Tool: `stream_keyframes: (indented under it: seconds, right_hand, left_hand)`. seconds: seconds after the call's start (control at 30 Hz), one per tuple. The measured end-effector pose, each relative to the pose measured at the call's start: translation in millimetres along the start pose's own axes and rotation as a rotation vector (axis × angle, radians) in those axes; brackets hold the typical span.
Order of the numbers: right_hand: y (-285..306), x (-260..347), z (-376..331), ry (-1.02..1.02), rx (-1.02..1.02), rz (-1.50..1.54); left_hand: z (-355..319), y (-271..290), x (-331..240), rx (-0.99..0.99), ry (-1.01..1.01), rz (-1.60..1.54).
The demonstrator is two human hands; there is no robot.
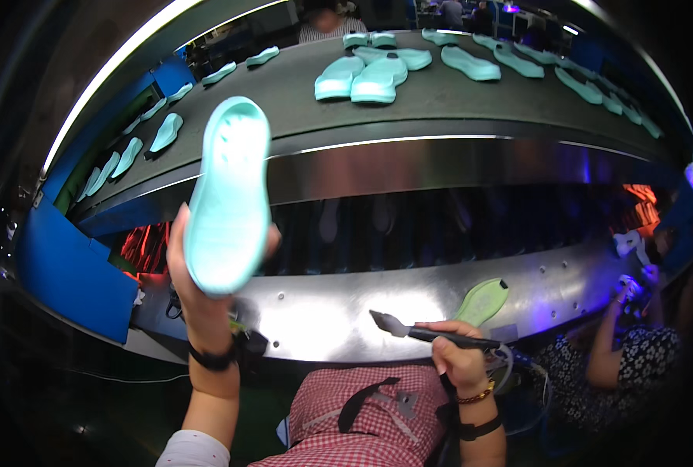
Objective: Apply adhesive to the inner surface of shoe soles using a brush and place them back on the conveyor belt.
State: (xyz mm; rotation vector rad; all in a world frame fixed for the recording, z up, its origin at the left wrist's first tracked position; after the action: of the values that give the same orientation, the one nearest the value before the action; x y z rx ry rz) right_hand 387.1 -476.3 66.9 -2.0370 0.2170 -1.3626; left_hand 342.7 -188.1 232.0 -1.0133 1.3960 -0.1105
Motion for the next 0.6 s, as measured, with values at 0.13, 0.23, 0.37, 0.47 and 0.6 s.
stream_keyframes:
  seconds: [0.13, 0.23, 0.37, 0.47, 0.6]
  right_hand:
    - [-15, -6, -4, -0.006, 0.066, -0.089]
    - [-14, -5, -4, -0.032, 0.030, -0.049]
    - [8, -13, 6, -0.052, -0.038, -0.055]
    - [21, -14, 13, -0.098, -0.076, 0.022]
    - [20, -15, 11, -0.105, -0.121, 0.070]
  left_hand:
    - [94, 2, -72, -0.046, -0.108, -0.527]
    - [133, 0, -77, -0.295, -0.113, -0.640]
    - [133, -33, -48, -0.198, -0.092, 0.179]
    - [136, -68, -32, 0.027, -0.092, 0.897]
    - [180, -93, -9, 0.234, -0.483, 1.689]
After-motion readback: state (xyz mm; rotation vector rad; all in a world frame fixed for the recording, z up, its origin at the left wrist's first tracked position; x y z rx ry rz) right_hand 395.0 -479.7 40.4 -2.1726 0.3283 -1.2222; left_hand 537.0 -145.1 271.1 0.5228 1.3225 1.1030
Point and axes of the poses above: each hand's wrist, its own z-axis towards the middle knuckle, its own y-axis out of the back of the hand, x = y × z, the point moved 1 cm from there along z, towards the middle knuckle, and after that the axes turned 13 degrees about -x, right-handed, at the moved point
